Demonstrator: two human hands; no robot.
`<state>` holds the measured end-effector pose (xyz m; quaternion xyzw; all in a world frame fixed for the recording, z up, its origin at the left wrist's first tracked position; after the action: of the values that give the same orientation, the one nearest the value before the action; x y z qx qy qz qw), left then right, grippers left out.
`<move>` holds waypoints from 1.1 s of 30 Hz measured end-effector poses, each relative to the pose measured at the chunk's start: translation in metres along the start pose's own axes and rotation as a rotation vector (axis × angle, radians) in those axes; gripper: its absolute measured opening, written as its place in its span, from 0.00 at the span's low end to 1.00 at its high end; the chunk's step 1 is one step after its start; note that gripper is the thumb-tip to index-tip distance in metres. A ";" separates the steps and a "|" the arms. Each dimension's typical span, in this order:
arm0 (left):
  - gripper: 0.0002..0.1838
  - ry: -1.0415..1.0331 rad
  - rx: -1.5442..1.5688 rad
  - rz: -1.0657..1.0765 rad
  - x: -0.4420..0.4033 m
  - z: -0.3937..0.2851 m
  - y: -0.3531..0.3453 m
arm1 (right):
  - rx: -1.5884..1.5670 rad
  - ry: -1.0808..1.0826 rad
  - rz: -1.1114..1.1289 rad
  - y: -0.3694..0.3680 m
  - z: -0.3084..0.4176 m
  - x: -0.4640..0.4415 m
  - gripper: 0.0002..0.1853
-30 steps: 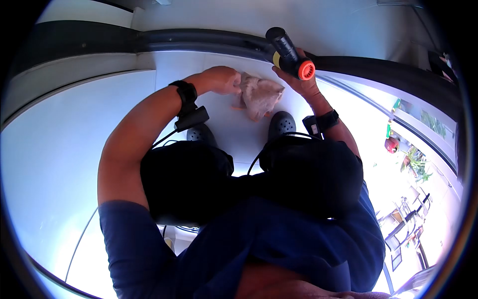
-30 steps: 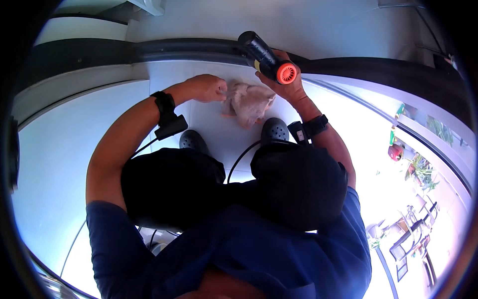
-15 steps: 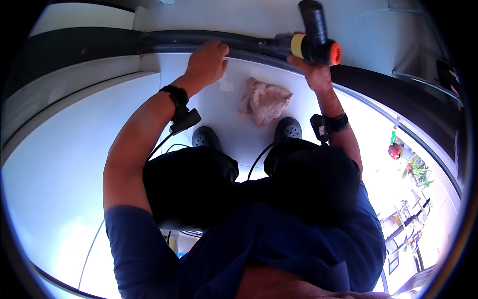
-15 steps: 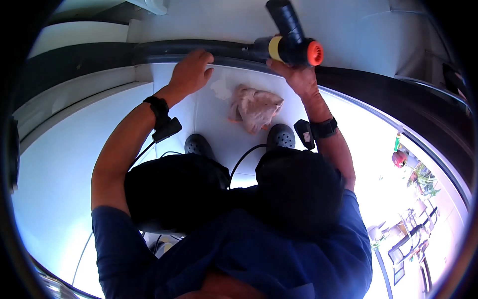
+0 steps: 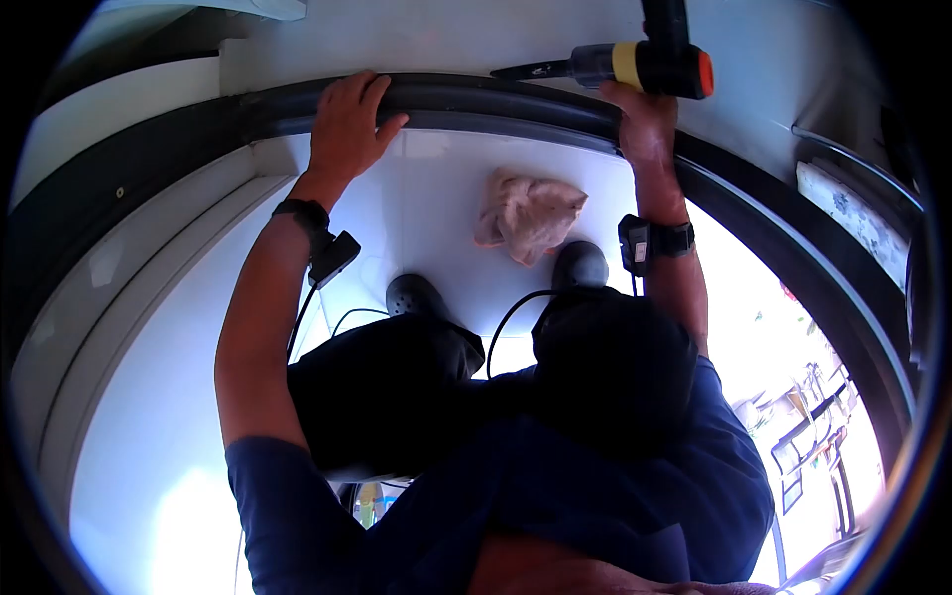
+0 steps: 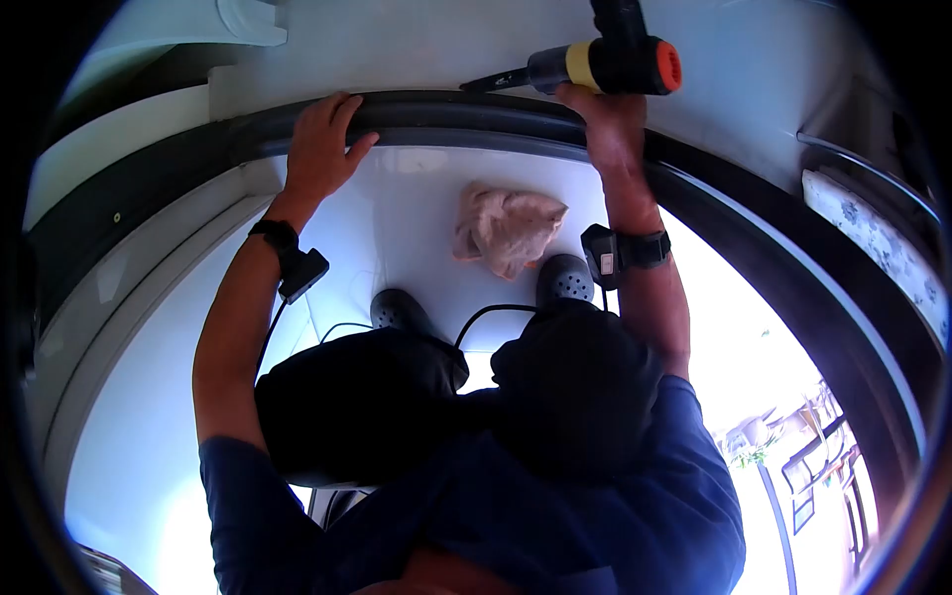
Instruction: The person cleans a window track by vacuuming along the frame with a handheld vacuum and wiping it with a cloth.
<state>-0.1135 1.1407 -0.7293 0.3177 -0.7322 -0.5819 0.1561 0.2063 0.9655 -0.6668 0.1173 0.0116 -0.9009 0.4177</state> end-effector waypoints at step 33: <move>0.33 0.052 0.210 -0.068 0.013 0.008 -0.033 | -0.040 0.066 0.306 -0.009 0.021 -0.008 0.32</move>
<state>-0.1187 1.1345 -0.7647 0.3720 -0.7737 -0.4984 0.1208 0.2000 0.9748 -0.6457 0.1389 0.0254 -0.8219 0.5519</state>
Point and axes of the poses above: each hand's wrist, its own x-axis away from the middle knuckle, its own y-axis out of the back of the hand, z = x × y, the point moved 6 cm from there along -x, towards the middle knuckle, and after that the axes turned 8 degrees about y, right-handed, at the moved point
